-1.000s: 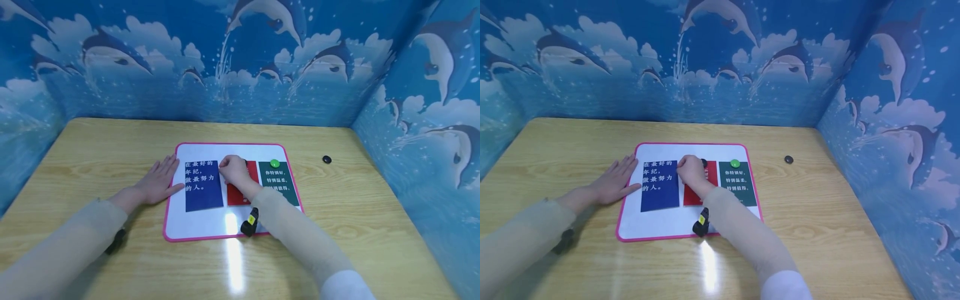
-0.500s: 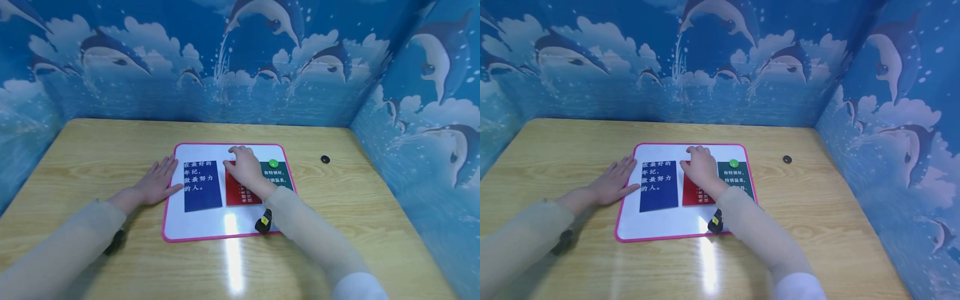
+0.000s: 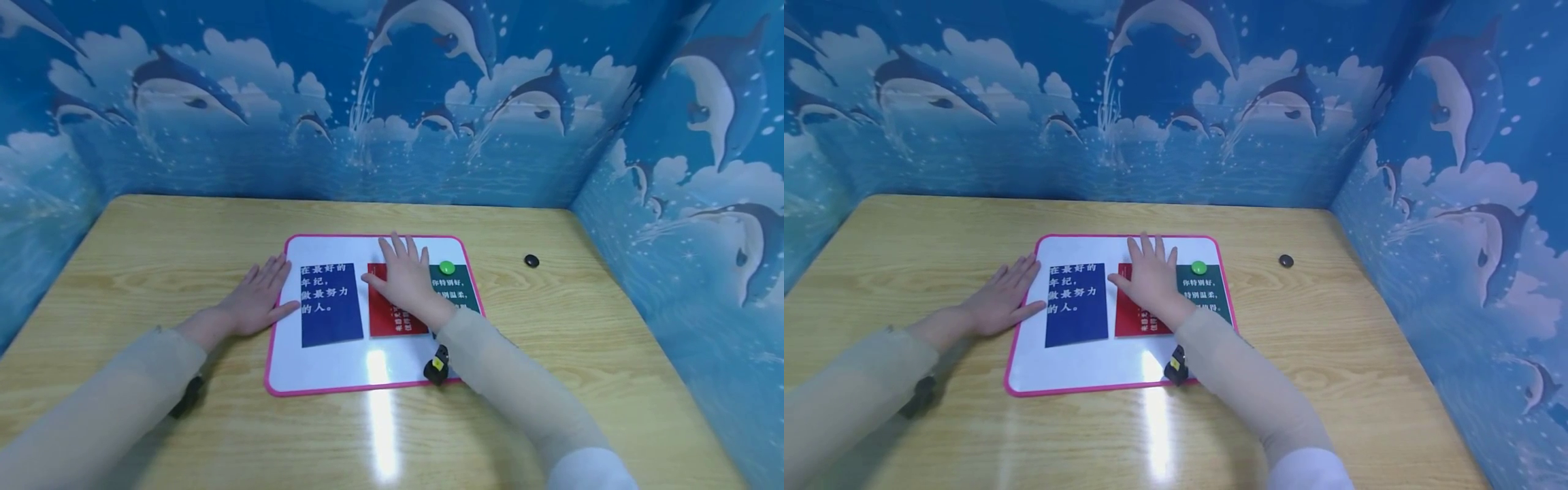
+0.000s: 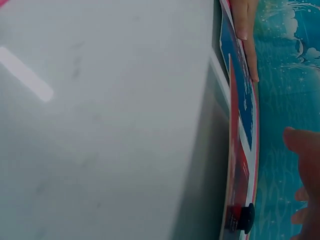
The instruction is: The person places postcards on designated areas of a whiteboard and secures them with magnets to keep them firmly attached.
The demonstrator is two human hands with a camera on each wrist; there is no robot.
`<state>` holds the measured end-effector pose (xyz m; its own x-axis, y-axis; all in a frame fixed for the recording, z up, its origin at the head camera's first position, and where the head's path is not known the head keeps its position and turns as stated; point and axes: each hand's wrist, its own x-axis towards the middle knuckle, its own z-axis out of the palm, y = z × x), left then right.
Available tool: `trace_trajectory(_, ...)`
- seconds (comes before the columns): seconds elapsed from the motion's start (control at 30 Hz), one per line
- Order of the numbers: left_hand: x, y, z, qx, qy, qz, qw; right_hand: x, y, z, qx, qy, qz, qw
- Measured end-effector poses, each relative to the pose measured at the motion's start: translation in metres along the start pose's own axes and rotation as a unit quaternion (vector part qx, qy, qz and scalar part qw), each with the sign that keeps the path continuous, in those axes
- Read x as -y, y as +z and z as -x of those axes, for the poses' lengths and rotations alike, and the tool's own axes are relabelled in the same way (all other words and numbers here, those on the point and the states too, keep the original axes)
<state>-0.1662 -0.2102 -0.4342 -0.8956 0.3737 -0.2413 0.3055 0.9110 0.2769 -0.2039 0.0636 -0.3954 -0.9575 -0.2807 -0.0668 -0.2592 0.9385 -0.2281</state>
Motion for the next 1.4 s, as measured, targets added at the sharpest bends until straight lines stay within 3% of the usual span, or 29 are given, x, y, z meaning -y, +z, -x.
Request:
trace_trajectory(0.9, 0.001, 0.003, 0.0, -0.005, -0.001, -0.001, 1.0, -0.039, -0.002, 0.005, -0.002, 0.027, -0.011, 1.0)
trace_trajectory(1.4, 0.0, 0.0, 0.0, 0.002, -0.001, 0.001, 1.0, -0.088, -0.015, 0.005, -0.014, 0.073, -0.009, 0.997)
